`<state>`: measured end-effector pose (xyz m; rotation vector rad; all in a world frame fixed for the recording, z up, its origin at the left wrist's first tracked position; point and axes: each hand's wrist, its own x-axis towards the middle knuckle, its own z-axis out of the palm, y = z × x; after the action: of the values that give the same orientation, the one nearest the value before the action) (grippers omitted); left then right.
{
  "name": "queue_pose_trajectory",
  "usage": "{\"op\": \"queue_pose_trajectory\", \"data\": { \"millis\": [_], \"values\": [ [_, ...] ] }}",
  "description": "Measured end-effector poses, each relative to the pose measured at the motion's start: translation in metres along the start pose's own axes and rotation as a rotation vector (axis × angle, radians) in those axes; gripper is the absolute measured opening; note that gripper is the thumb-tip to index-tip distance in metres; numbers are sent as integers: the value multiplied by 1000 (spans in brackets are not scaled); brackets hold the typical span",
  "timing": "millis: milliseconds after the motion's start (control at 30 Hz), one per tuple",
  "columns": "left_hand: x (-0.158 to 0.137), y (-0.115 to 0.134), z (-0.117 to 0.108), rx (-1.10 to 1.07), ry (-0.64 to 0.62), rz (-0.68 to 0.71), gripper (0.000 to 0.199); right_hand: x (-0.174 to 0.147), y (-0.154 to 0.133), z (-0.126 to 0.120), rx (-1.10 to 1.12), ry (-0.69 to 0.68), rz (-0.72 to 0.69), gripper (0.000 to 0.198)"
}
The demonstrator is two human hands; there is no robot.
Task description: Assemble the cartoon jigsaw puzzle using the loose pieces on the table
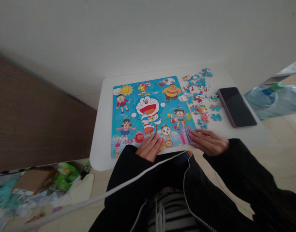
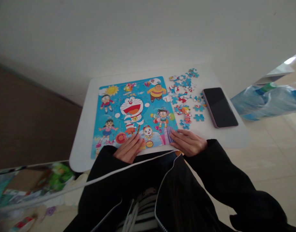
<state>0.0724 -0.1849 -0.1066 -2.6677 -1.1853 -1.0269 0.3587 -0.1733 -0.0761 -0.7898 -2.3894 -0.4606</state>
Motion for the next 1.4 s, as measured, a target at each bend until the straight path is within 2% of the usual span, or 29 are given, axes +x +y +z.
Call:
{"op": "queue_pose_trajectory", "data": {
  "millis": [167,367,500,600,667,733,967,1100,1200,1300,1400],
  "values": [
    [-1,-1,1,4,-23,6,45,0,-1,2,4,27,13,43],
    [-1,-3,3,50,16,48,48,-13,-10,9,53,62,48,46],
    [-1,-6,4,51,10,72,56,-19,-2,-1,89,76,246,30],
    [-2,-8,5,57,18,78,61,-22,11,-7,-40,79,460,23],
    [-3,-8,6,59,24,75,61,-23,17,-6,-149,49,607,27],
    [-3,-9,6,57,30,77,58,-22,20,-2,-194,12,674,34],
    [-1,-9,5,37,35,82,49,-18,33,-2,-204,-56,710,20],
    [-2,-9,7,46,47,62,49,-6,49,-5,-203,-78,716,25],
    [-2,-9,8,51,69,62,48,4,62,2,-169,-188,660,34],
    [-2,-9,8,43,52,59,51,6,74,10,-142,-324,657,34],
    [-2,-9,8,39,48,52,56,3,80,12,-181,-328,715,30]
  ]
}}
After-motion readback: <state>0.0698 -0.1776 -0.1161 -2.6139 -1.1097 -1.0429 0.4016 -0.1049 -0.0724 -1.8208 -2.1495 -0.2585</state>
